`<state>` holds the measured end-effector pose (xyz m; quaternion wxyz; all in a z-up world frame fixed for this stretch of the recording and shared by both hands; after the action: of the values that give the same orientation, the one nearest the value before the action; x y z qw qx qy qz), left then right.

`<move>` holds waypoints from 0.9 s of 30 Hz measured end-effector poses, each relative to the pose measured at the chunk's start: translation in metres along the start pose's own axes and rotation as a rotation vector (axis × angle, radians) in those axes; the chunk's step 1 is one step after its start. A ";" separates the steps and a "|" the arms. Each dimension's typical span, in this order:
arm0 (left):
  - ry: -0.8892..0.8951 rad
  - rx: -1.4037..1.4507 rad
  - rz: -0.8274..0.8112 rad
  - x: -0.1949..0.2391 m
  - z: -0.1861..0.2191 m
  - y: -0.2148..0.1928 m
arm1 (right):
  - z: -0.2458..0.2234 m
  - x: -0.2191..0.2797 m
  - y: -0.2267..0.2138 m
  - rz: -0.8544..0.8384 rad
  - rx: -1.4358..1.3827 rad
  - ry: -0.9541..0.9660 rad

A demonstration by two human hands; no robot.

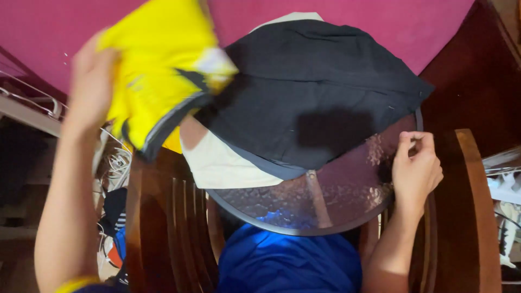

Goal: The person is folding various items of laundry, including shirts and pants, on a small glass-topped table.

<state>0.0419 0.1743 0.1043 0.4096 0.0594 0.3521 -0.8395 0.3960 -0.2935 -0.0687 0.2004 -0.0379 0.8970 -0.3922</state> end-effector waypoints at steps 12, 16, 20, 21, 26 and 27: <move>-0.754 -0.507 0.291 0.386 -0.354 -0.125 | -0.061 0.021 0.008 -0.411 0.110 0.029; -0.851 -0.363 0.113 0.406 -0.402 -0.087 | -0.063 0.020 0.017 -0.439 0.115 0.030; -0.667 -0.327 0.108 0.247 -0.240 -0.073 | -0.061 0.022 0.022 -0.445 0.173 0.068; -0.460 -0.375 0.066 0.201 -0.165 -0.059 | -0.063 0.021 0.023 -0.414 0.149 -0.004; 0.135 -0.403 -0.141 0.087 -0.023 0.052 | -0.030 0.017 0.047 -0.337 -0.052 -0.048; 0.208 -0.401 -0.290 0.077 -0.017 0.092 | -0.040 0.019 0.051 -0.355 -0.429 -0.100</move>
<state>0.0555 0.0974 0.0121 0.2502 0.0122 0.5563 -0.7923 0.3675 -0.2346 -0.0872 0.1599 -0.2551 0.9279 -0.2199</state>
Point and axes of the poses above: each hand's wrist, its own x-axis away from the middle knuckle, its own y-axis out of the palm, z = x × y, the point moved 8 cm from there along -x, towards the middle knuckle, and after that the axes turned 1 degree about x, right-handed, at the moved point
